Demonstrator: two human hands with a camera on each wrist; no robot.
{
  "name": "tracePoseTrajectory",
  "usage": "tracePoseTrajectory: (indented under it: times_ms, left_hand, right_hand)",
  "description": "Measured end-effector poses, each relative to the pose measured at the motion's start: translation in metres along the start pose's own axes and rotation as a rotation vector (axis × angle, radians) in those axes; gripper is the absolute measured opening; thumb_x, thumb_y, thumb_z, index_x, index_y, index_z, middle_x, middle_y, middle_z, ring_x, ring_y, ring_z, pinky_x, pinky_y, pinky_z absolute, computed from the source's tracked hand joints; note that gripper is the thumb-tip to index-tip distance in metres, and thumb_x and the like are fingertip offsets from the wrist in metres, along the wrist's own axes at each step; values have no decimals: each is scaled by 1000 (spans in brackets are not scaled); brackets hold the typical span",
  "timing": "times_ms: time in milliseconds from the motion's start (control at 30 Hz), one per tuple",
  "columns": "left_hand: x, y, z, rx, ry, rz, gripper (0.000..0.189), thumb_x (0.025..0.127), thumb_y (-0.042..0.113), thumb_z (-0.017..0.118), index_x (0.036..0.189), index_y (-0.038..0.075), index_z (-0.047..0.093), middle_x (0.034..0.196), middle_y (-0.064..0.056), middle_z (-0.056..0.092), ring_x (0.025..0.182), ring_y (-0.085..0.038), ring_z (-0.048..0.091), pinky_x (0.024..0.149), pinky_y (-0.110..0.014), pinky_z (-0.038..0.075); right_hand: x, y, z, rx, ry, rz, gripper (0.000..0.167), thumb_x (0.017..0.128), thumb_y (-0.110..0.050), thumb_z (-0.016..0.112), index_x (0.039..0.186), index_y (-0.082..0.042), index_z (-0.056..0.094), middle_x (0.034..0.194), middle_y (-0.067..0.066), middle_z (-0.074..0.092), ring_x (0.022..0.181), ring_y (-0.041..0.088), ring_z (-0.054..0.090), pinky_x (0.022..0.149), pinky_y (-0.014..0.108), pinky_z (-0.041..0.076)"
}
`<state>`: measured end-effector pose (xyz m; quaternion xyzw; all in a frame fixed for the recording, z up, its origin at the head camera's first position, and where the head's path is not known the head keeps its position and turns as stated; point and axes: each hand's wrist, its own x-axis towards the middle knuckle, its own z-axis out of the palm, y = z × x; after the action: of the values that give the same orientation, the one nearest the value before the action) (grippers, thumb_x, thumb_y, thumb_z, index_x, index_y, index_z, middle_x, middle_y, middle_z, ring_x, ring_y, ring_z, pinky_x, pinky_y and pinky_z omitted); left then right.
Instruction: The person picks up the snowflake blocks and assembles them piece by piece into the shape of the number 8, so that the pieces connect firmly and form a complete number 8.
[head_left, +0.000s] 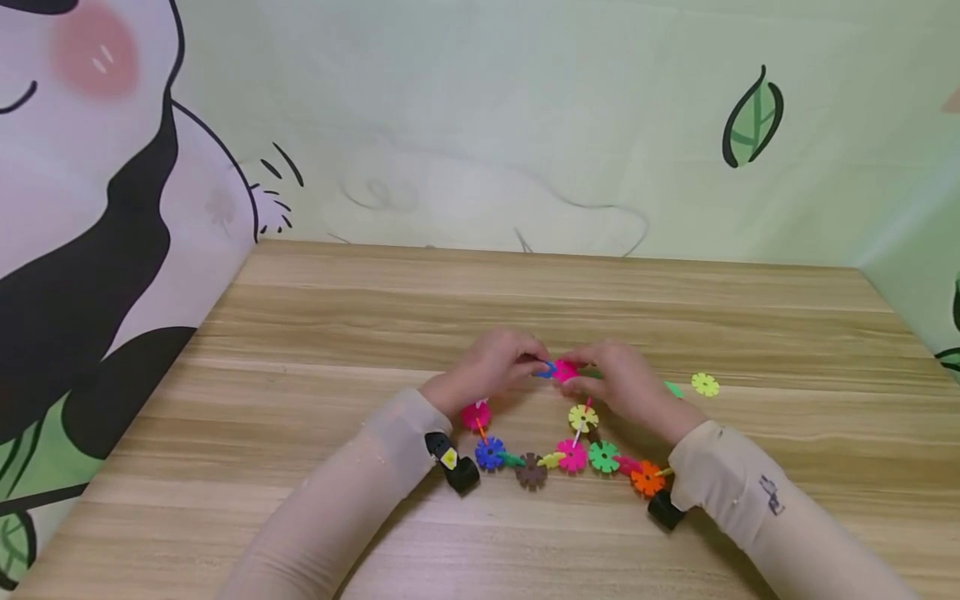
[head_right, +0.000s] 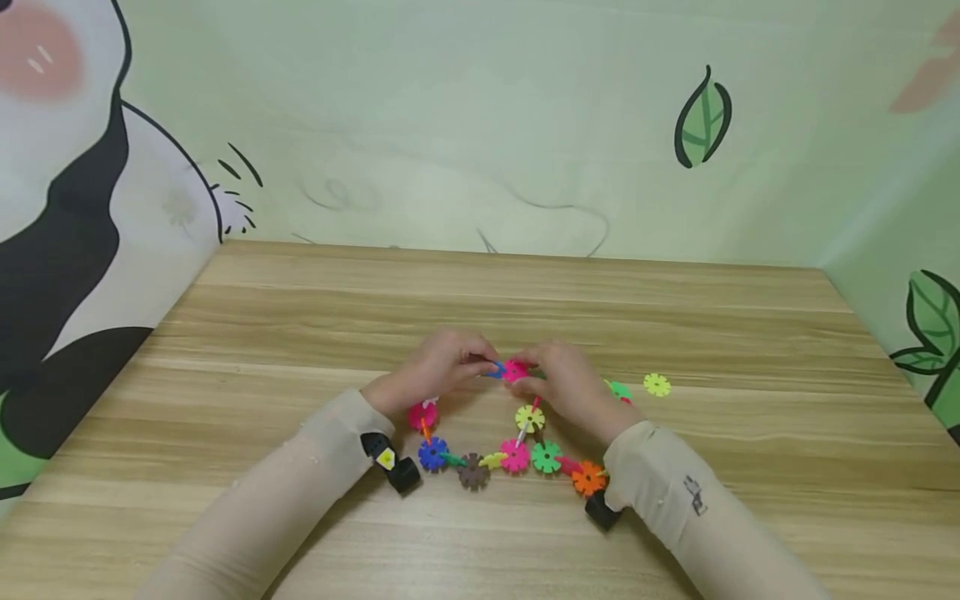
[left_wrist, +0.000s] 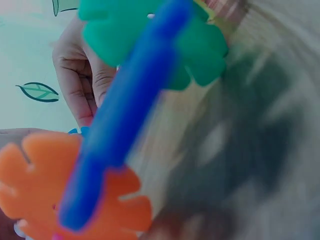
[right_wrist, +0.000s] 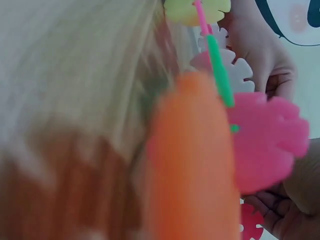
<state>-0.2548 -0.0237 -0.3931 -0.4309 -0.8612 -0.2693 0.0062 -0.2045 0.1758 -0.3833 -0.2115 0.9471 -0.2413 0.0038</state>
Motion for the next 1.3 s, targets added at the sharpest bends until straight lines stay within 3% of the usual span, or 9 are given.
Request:
tracePoseTrajectory:
  times_ms: [200,300,433,633,833,1033,1167,1300]
  left_hand:
    - [-1,2,1,30,10,-18,14,90,17,66,97,7,74,97,-5,75,91,-18,70,83,-29,54]
    - [0,3,0,56,-20,-22,14,90,18,66,95,7,74,95,-5,75,88,-17,69,81,-28,54]
    - [2,4,-1,67,-61,-36,13,91,18,66,94,8,73,91,-4,74,82,-14,67,76,-25,53]
    - [4,4,-2,71,-132,-90,15,91,21,65,101,11,67,90,-1,70,77,-10,61,71,-20,50]
    - [6,6,-2,156,-182,-76,44,89,31,68,127,13,58,105,-2,70,91,-13,64,82,-27,52]
    - [6,8,0,307,-221,-5,50,88,38,68,133,19,57,107,-2,63,90,-14,57,81,-28,49]
    - [5,8,2,314,-209,27,40,88,37,69,124,21,64,100,-1,61,85,-13,53,76,-27,46]
    - [5,7,3,292,-202,18,33,88,35,69,118,23,67,101,0,62,88,-13,54,81,-27,47]
  right_hand:
    - [2,-5,5,-13,3,11,32,86,-23,71,113,-5,70,97,4,74,88,19,64,83,40,52]
    - [2,-5,6,-29,-4,-1,30,86,-22,71,112,-5,70,94,4,74,84,18,63,81,39,51]
    - [2,-5,6,19,-30,53,31,87,-22,71,114,-7,69,95,2,73,85,17,61,82,39,51]
    - [1,-7,1,46,-61,81,38,87,-22,70,121,-6,65,107,6,72,97,23,64,91,45,51]
    - [-8,-6,-13,101,-70,108,37,92,-17,63,126,-2,61,124,17,65,113,35,61,97,51,48]
    - [-23,8,-36,21,2,170,38,94,-20,61,125,2,60,127,23,61,121,42,54,100,56,42]
    - [-33,25,-49,-59,29,243,39,94,-20,61,124,5,59,124,28,60,116,46,54,96,58,43]
    - [-41,43,-58,-148,22,273,36,92,-16,62,119,8,60,115,32,61,105,47,57,88,58,46]
